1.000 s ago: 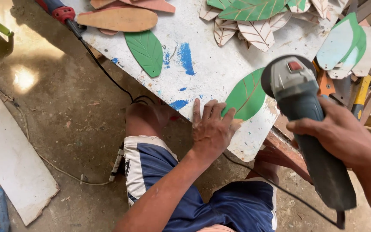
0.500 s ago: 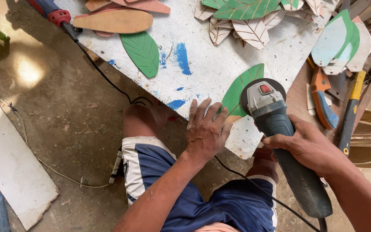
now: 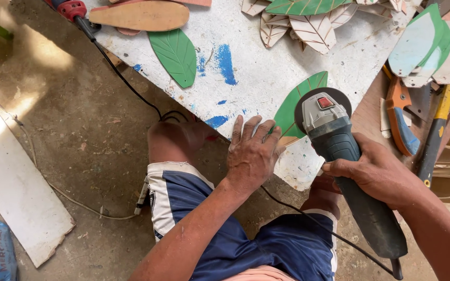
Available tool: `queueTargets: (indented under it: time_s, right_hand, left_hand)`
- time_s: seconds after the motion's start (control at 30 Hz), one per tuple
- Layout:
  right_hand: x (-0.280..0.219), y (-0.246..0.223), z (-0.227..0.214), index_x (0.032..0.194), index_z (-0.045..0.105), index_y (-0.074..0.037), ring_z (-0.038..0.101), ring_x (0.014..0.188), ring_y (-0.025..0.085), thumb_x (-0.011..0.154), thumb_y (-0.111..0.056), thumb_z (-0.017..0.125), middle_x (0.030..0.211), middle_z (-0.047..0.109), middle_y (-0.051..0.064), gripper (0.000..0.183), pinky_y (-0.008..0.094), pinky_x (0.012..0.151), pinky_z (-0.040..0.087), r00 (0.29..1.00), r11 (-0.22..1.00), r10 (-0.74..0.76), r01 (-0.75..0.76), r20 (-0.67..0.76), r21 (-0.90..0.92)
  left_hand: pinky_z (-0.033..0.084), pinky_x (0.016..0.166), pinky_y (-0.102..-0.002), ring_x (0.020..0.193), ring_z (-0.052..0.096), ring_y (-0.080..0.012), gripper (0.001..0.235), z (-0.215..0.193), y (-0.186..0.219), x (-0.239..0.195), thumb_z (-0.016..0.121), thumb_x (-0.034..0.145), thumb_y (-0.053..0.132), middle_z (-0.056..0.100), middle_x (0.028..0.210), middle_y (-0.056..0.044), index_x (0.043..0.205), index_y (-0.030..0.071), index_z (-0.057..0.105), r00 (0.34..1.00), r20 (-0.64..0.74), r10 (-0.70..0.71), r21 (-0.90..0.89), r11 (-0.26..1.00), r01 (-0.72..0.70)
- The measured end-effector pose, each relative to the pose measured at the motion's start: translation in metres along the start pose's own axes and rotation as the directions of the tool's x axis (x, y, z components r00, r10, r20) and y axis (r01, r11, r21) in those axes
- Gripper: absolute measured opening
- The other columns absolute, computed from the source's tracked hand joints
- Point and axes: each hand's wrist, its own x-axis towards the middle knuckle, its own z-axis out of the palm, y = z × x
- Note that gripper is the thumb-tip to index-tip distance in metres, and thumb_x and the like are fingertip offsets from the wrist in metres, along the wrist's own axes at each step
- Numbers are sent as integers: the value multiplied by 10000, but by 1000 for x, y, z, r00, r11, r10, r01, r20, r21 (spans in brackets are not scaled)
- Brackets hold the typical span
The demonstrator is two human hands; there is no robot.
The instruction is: Grinding the edges of leaf-shaped cutouts using a handheld angle grinder
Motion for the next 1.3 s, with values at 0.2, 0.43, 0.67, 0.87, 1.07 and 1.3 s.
queueTargets:
  time_s: [0.2, 0.43, 0.67, 0.87, 1.07, 1.3]
  right_hand:
    - [2, -17, -2, 1156, 653, 6, 545, 610, 352, 818, -6, 708, 747, 606, 265, 342, 487, 526, 462, 999, 997, 30, -31, 12, 70]
    - [5, -38, -8, 1187, 669, -65, 550, 727, 320, 824, -137, 749, 851, 633, 200, 378, 454, 655, 433, 999, 994, 31, -32, -13, -105]
    - [24, -57, -10, 1173, 601, -18, 587, 735, 358, 882, -166, 747, 903, 652, 234, 357, 479, 667, 462, 999, 996, 25, -27, -28, -89]
    - [4, -52, -4, 1203, 590, -9, 615, 747, 365, 875, -142, 714, 892, 658, 258, 375, 474, 673, 502, 999, 1000, -13, 14, -33, 21]
    - [-34, -20, 14, 1261, 596, -38, 589, 698, 378, 846, -49, 728, 884, 647, 270, 436, 487, 612, 486, 991, 989, 134, -132, -24, 68]
    - [-42, -2, 24, 1061, 686, 5, 594, 594, 324, 808, -41, 767, 724, 687, 254, 270, 427, 531, 447, 995, 990, 101, -100, -1, 100]
  left_hand:
    - [255, 1263, -697, 1375, 483, -368, 424, 11, -2, -3, 700, 984, 377, 601, 1409, -76, 1322, 123, 673, 1000, 21, 1, 6, 1000, -1]
    - [221, 1246, -668, 1356, 490, -318, 428, 7, -3, 2, 720, 960, 375, 603, 1408, -32, 1318, 143, 684, 998, 55, 9, 45, 999, -11]
    - [217, 1255, -680, 1377, 475, -315, 423, 7, -6, 2, 684, 985, 379, 600, 1432, -26, 1335, 141, 676, 999, 51, 9, 18, 1000, -10]
    - [294, 1260, -615, 1304, 549, -349, 382, -19, -17, 1, 678, 997, 244, 637, 1364, -136, 1317, 36, 655, 998, -66, 14, -334, 942, -35]
    - [343, 1250, -590, 1259, 547, -346, 238, -6, -18, -4, 674, 1006, 219, 686, 1261, -106, 1162, 53, 745, 988, -146, 47, -268, 960, -85]
    - [309, 1289, -592, 1288, 526, -377, 225, 3, -15, -8, 687, 1004, 246, 678, 1248, -100, 1133, 69, 738, 993, -113, 26, -257, 965, -54]
